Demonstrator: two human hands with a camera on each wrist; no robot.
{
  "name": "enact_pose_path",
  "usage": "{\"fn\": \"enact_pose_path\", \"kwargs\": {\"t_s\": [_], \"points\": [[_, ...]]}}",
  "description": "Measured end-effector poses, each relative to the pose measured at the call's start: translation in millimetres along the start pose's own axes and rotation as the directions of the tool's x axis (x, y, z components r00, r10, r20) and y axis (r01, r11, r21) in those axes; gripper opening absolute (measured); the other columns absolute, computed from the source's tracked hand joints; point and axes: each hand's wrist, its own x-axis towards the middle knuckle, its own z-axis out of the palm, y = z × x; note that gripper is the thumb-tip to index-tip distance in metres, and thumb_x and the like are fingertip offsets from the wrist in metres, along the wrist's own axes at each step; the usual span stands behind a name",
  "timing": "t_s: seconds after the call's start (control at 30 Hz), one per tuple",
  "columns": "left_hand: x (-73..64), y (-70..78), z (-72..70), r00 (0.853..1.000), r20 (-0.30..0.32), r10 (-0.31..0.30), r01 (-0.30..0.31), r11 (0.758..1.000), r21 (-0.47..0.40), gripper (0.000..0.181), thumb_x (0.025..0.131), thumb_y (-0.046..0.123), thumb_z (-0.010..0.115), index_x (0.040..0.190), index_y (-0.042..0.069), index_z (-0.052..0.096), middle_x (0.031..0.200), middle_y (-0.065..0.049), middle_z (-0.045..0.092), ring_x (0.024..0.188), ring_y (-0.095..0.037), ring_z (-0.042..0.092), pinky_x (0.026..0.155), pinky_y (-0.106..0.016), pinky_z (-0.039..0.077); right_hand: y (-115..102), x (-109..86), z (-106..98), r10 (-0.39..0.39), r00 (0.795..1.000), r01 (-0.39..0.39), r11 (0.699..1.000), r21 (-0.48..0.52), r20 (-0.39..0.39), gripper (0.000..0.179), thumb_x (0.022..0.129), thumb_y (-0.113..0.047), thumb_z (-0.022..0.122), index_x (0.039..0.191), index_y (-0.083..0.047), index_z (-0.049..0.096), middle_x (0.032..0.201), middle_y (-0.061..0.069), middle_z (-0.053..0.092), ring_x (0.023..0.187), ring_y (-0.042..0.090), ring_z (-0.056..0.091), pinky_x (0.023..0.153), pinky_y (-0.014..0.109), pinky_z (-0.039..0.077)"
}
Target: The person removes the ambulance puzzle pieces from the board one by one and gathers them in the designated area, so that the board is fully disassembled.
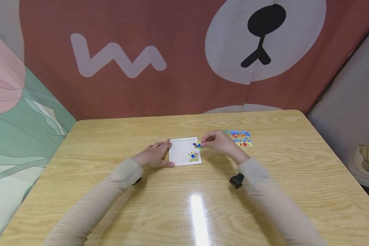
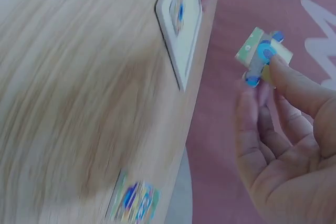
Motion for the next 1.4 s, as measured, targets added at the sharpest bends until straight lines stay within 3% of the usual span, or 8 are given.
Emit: {"fn": "enact_pose_path", "kwargs": {"t_s": [0.17,0.33,0.47,0.67,0.77,1.0,1.4], "points": [[0.8,-0.8,1.0,1.000,0.010,-0.008,0.008,1.000,-0.003,0.095,0.087,0.065,0.051,0.155,0.012,0.012,0.163,-0.006,0.004,0.149,-0.029,0.016,0.119,-0.050,0.022,10.7,-7.7,-14.2,0.022,1.000,-0.022,0.997,0.074,0.010,0.022,0.092,-0.018,0.063,0.102,0.001,0.060,0.094,0.007,0.069,0.086,0.015,0.067,0.081,0.037,0.057],[1.8,-0.7,1.2,1.000,0.007,-0.008,0.008,1.000,-0.009,0.094,0.086,0.065,0.051,0.155,0.013,0.013,0.163,-0.006,0.004,0.149,-0.030,0.016,0.119,-0.051,0.021,19.3,-15.4,-27.3,0.062,0.998,-0.060,0.990,0.128,-0.006,0.028,0.094,-0.016,0.061,0.111,0.006,0.056,0.087,0.005,0.071,0.077,0.012,0.069,0.075,0.033,0.059],[3.0,-1.0,1.7,1.000,0.009,-0.007,0.007,1.000,-0.007,0.095,0.086,0.066,0.051,0.155,0.013,0.012,0.163,-0.006,0.003,0.149,-0.029,0.015,0.119,-0.051,0.020,29.0,-20.6,-37.8,0.090,0.996,-0.086,0.989,0.116,-0.028,0.034,0.095,-0.016,0.059,0.119,0.009,0.054,0.089,0.002,0.071,0.073,0.007,0.067,0.073,0.030,0.059],[4.5,-2.0,2.8,1.000,0.001,-0.003,0.003,1.000,-0.002,0.094,0.086,0.066,0.051,0.155,0.013,0.013,0.163,-0.006,0.004,0.149,-0.029,0.016,0.119,-0.051,0.021,48.1,-29.0,-53.1,0.065,0.997,-0.063,0.997,0.035,-0.044,0.042,0.096,-0.013,0.057,0.130,0.010,0.049,0.115,0.024,0.063,0.082,-0.001,0.062,0.084,0.035,0.058],[5.2,-2.5,3.3,1.000,0.001,-0.002,0.002,1.000,0.000,0.094,0.086,0.066,0.051,0.155,0.013,0.013,0.163,-0.006,0.004,0.149,-0.029,0.016,0.119,-0.051,0.021,58.1,-32.9,-60.2,0.054,0.998,-0.055,0.998,-0.017,-0.045,0.044,0.096,-0.014,0.058,0.132,0.009,0.049,0.121,0.029,0.057,0.087,-0.004,0.055,0.086,0.035,0.057],[3.7,-2.0,1.4,1.000,0.002,-0.002,0.002,1.000,0.008,0.096,0.086,0.066,0.051,0.155,0.012,0.012,0.163,-0.007,0.005,0.149,-0.030,0.017,0.119,-0.052,0.022,71.2,-39.7,-70.4,0.076,0.997,-0.076,0.996,-0.054,-0.011,0.040,0.097,-0.007,0.052,0.133,0.011,0.048,0.101,0.011,0.058,0.081,0.000,0.054,0.077,0.026,0.055],[0.5,0.3,-1.0,1.000,0.004,-0.003,0.003,1.000,-0.002,0.095,0.086,0.065,0.052,0.155,0.013,0.013,0.163,-0.006,0.005,0.149,-0.030,0.017,0.119,-0.051,0.022,86.3,-40.3,-74.4,0.150,0.987,-0.153,0.986,0.058,0.061,0.041,0.097,0.001,0.048,0.133,0.020,0.040,0.091,-0.003,0.064,0.078,-0.004,0.059,0.074,0.020,0.056]]}}
